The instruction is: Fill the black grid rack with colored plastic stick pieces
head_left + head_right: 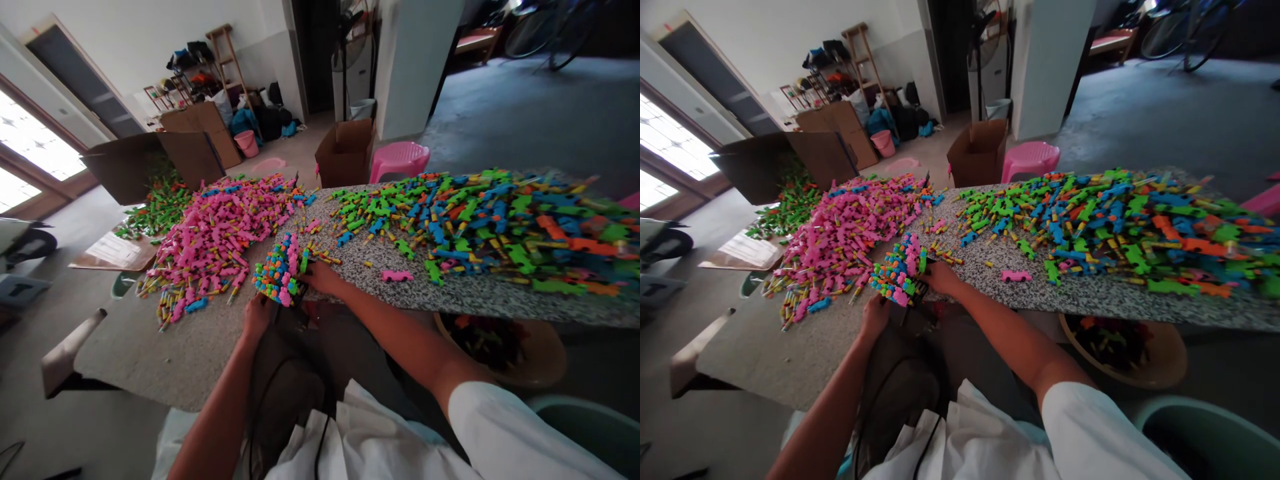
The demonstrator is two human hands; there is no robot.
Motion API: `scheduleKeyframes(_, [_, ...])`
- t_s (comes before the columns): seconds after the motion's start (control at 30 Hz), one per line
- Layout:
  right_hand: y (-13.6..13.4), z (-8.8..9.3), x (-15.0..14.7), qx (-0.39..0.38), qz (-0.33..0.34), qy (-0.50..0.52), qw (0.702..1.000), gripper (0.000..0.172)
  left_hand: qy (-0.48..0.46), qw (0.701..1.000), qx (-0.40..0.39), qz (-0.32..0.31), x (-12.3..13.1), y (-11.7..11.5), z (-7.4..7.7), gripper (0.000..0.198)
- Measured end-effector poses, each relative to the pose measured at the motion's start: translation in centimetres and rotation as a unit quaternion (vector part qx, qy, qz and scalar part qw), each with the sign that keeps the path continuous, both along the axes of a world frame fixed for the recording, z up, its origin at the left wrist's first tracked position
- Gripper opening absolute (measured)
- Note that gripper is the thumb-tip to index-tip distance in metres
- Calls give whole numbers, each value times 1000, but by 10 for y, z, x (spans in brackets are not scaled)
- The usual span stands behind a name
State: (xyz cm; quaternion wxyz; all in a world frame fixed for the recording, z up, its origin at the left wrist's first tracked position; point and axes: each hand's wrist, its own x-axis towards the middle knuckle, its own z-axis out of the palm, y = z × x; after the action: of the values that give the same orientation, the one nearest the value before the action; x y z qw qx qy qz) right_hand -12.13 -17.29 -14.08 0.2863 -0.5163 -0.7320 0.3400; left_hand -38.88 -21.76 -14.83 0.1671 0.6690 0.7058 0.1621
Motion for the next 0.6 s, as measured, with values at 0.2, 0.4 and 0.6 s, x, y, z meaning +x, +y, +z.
scheduleKeyframes(0.2, [1, 0, 1, 0, -5, 15, 1000, 31, -8, 1000, 7, -5, 1, -1, 0, 31])
scheduleKeyframes(0.4, [-8, -3, -4, 6, -11, 6, 1000, 31, -3, 1000, 6, -5, 2, -1, 0, 30])
scheduleKeyframes(0.6, [-10, -4, -8, 20, -8, -28, 999, 27, 13, 1000, -5, -1, 1, 0, 0, 31])
